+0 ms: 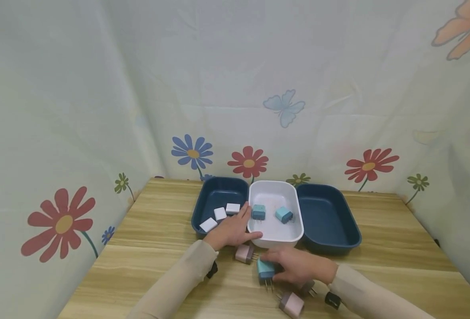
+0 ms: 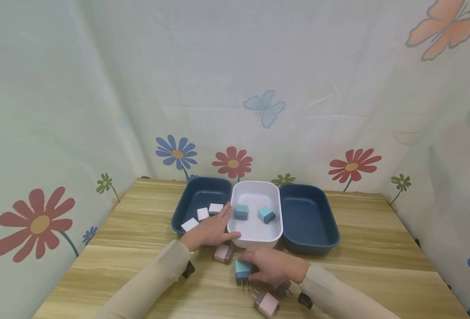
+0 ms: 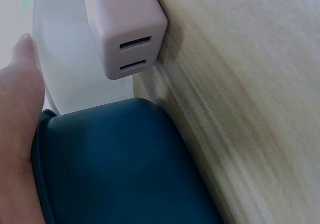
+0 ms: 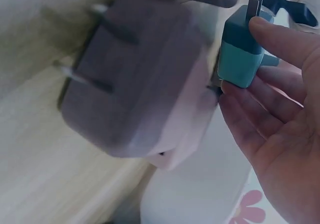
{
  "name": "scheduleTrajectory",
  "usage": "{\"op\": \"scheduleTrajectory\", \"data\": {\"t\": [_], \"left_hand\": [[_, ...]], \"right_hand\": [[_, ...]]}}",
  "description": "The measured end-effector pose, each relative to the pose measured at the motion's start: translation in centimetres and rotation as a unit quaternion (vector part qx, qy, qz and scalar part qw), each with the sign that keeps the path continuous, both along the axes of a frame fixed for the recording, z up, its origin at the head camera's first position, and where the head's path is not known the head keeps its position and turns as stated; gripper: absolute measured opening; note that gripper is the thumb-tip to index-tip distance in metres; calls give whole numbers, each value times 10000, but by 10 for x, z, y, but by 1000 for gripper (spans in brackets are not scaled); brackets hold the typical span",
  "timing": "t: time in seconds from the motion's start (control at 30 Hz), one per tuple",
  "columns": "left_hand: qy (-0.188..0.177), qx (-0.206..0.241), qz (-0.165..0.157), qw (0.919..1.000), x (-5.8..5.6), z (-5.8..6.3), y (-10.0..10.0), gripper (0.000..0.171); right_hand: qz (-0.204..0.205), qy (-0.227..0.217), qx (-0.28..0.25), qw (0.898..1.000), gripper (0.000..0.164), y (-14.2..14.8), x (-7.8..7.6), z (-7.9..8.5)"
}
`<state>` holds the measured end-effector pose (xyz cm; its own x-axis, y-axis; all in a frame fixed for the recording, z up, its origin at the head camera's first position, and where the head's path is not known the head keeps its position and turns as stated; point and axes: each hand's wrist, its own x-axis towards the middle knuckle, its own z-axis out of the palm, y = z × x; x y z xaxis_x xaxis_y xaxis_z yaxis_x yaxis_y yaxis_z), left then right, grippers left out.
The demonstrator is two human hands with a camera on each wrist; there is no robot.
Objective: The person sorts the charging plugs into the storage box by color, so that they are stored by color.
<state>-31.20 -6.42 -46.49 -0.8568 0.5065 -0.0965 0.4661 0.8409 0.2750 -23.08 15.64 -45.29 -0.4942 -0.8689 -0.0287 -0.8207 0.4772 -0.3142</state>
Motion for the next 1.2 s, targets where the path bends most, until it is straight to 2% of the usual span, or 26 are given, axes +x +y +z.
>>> {"op": "scheduleTrajectory", "data": {"t": [0.2,0.3,0.43,0.53,0.93,1.2], "left_hand": [[22,-4,-1,10000,-1,-1,1,101],[40,-22,-7,10000,-1,-2,0,100],[71,-47,-26,10000,0,-1,1,101],[97,-57,-34,9999,0,-1,1,101],[194,-102,-46,9997,2,1,0,102],[163,-103,-9,9998,3,3,0,102]], "right_hand": [[221,18,-298,9993,50,6,8,16],[221,-126,-461,9986,48,11,11,23],[10,-483,-600,9970,47,19,12,31],[-246,-584,-627,9960,48,27,11,36],[-713,317,-1143,9904,51,54,-1,50],[-1276,303,-1184,9843,50,65,-14,54]]}}
